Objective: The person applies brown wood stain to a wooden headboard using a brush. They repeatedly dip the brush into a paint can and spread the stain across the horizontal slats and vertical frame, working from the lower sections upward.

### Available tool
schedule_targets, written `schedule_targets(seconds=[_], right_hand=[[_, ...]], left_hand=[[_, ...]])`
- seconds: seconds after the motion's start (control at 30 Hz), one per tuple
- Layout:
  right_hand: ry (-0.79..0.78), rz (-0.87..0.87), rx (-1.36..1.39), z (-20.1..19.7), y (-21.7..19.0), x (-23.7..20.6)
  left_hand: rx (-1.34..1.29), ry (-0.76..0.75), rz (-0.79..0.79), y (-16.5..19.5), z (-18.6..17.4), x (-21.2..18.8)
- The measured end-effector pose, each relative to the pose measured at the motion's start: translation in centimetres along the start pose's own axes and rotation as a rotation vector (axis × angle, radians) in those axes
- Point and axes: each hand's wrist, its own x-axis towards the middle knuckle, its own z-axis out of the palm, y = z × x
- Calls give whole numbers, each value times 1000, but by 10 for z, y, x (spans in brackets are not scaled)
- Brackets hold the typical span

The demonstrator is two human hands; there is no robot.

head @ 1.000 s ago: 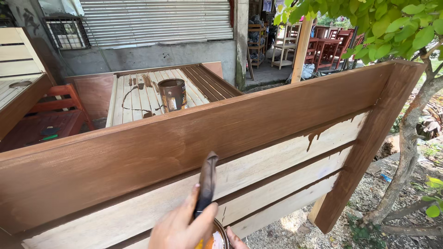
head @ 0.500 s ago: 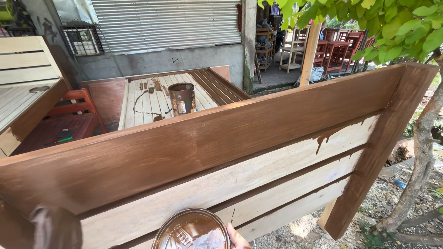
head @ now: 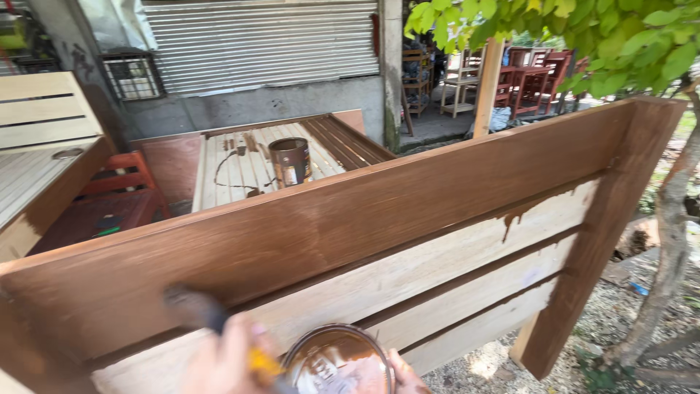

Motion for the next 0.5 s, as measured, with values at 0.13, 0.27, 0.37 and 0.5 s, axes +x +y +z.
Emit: schedule_targets(seconds=[0.13, 0.27, 0.37, 0.5], right_hand=[[94, -12, -7, -2, -15, -11], [145, -5, -35, -8, -20, -16], [156, 0, -36, -11, -17, -13], [146, 15, -82, -6, -9, -5]], left_hand=[[-268, 41, 119, 75, 18, -7], [-548, -146, 347, 109, 22, 8], [-571, -155, 422, 93, 10, 20], [-509, -115, 405, 23, -21, 26]])
